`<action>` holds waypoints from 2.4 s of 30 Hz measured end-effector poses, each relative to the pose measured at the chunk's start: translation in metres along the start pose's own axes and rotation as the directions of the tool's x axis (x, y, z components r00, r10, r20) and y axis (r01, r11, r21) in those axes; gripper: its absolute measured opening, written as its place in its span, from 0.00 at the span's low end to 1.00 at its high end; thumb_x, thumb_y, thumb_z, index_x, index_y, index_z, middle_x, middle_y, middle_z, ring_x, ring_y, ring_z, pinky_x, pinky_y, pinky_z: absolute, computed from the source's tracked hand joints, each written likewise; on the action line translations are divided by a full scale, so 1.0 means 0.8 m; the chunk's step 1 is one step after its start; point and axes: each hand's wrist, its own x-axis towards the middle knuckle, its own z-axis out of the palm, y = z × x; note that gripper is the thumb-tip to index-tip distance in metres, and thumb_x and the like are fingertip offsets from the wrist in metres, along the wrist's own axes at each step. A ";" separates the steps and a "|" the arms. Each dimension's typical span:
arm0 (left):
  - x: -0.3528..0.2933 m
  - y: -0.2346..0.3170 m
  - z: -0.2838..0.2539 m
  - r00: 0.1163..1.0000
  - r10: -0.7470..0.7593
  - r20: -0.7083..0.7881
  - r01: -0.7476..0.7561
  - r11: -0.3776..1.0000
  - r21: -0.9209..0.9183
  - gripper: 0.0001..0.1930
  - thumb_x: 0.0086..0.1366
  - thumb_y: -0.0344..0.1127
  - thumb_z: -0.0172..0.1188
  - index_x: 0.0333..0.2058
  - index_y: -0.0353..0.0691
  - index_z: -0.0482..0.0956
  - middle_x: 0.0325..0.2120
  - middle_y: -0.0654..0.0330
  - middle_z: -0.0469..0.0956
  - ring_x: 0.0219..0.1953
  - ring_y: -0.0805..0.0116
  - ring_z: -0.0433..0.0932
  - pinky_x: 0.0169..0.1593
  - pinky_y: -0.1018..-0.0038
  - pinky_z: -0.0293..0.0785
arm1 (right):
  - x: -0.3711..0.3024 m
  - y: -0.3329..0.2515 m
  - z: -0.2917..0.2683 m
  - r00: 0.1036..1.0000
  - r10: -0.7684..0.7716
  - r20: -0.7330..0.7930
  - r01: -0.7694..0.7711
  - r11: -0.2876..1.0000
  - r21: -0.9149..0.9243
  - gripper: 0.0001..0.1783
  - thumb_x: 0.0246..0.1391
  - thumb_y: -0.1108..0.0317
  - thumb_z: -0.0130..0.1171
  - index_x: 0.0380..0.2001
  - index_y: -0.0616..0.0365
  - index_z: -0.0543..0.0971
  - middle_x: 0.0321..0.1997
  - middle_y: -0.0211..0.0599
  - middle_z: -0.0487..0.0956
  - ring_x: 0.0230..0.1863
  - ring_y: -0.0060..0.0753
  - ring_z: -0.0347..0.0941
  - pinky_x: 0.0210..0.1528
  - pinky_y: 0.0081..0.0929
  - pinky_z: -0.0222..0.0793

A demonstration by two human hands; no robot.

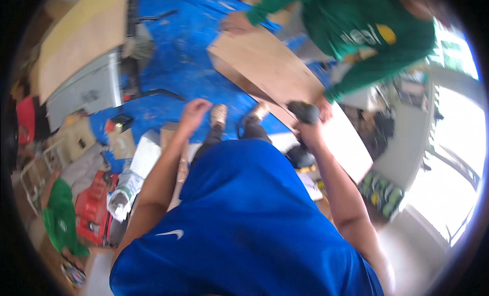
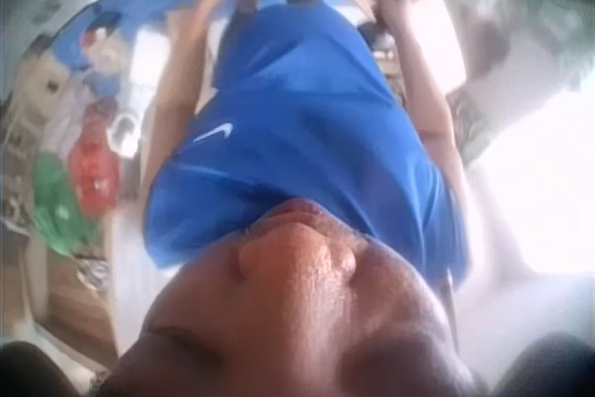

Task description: The person assembles a wooden cabinet by aligning panels and securing them with screws. They use a power drill to fasten the pieces together while another person assists by holding the panels in place.

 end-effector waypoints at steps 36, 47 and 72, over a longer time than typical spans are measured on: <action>0.073 0.111 0.175 0.866 0.194 0.461 -0.378 0.857 0.351 0.14 0.57 0.40 0.70 0.36 0.37 0.83 0.28 0.54 0.83 0.32 0.61 0.83 0.38 0.66 0.77 | -0.043 -0.063 -0.015 0.989 0.149 0.015 -0.150 0.983 0.107 0.11 0.47 0.75 0.67 0.33 0.61 0.75 0.20 0.30 0.74 0.17 0.24 0.71 0.19 0.26 0.68; 0.112 0.037 0.305 0.812 0.243 0.530 -0.488 0.780 0.391 0.19 0.43 0.33 0.67 0.38 0.46 0.85 0.38 0.49 0.84 0.44 0.49 0.82 0.46 0.57 0.79 | -0.047 -0.035 -0.030 1.000 0.006 0.015 -0.008 0.993 0.121 0.29 0.45 0.79 0.58 0.53 0.51 0.71 0.30 0.30 0.72 0.18 0.26 0.69 0.19 0.25 0.69; 0.103 0.021 0.317 0.695 0.602 0.393 -0.717 0.622 0.315 0.09 0.44 0.27 0.65 0.28 0.45 0.85 0.29 0.52 0.84 0.37 0.50 0.82 0.41 0.57 0.77 | -0.057 -0.054 -0.049 0.993 -0.012 0.116 0.022 0.996 -0.085 0.33 0.43 0.81 0.60 0.57 0.56 0.70 0.41 0.36 0.77 0.28 0.28 0.75 0.27 0.26 0.72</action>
